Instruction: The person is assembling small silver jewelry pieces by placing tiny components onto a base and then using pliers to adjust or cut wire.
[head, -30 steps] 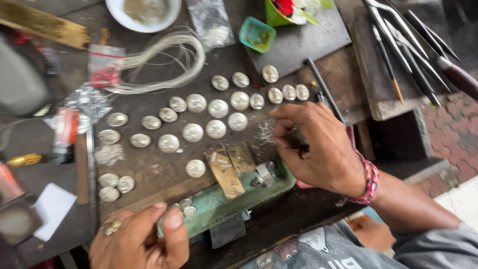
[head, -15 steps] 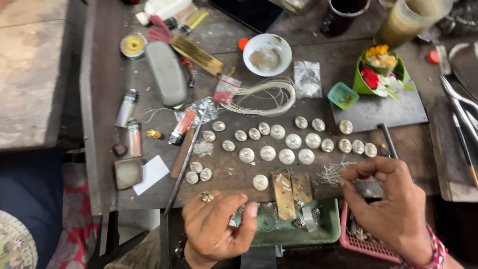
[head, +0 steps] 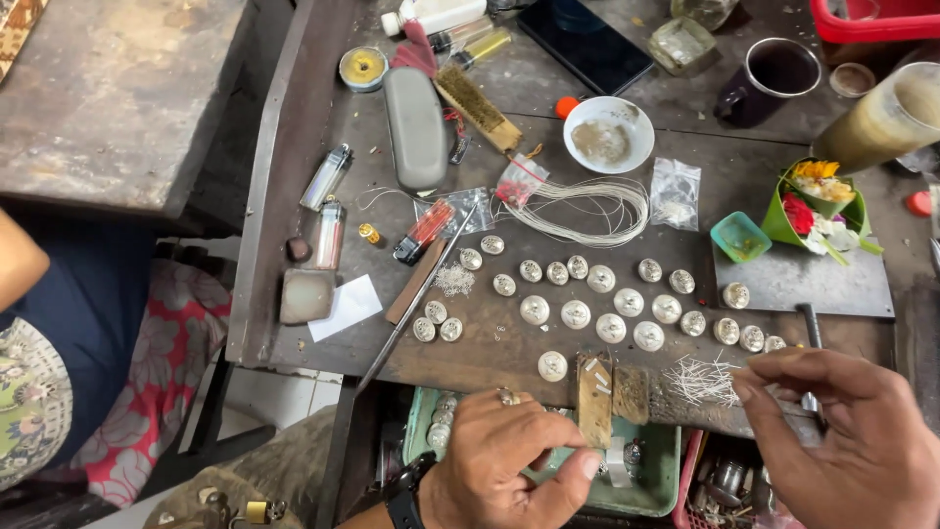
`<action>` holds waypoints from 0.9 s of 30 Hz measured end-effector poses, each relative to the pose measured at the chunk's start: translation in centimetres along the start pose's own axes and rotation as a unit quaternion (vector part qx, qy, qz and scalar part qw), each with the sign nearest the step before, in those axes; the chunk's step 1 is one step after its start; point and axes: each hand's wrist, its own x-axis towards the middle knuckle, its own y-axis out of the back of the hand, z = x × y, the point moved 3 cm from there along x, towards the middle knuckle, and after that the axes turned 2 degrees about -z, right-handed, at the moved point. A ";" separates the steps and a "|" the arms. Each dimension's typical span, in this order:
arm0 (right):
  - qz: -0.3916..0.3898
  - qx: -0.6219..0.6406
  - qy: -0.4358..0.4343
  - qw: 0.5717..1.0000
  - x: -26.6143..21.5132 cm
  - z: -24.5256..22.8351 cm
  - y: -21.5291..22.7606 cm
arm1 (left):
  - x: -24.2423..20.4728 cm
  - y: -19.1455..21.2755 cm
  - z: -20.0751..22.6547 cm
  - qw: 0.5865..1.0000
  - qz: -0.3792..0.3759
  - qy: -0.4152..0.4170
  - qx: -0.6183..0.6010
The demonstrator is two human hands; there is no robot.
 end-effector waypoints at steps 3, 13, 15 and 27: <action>-0.023 0.086 -0.023 0.996 -0.8 -0.4 0.0 | -0.6 -0.6 -0.2 0.988 -0.031 0.107 -0.111; -0.124 0.262 0.139 0.947 -2.8 -2.2 -2.2 | -1.5 -2.8 -1.9 0.881 -0.125 0.323 -0.322; -0.123 0.282 0.153 0.939 -2.8 -1.8 -2.4 | -2.0 -3.3 -2.2 0.854 -0.132 0.359 -0.353; -0.198 0.267 0.302 0.893 -2.4 -2.4 -2.5 | -5.5 -4.2 -4.4 0.735 -0.066 0.503 -0.449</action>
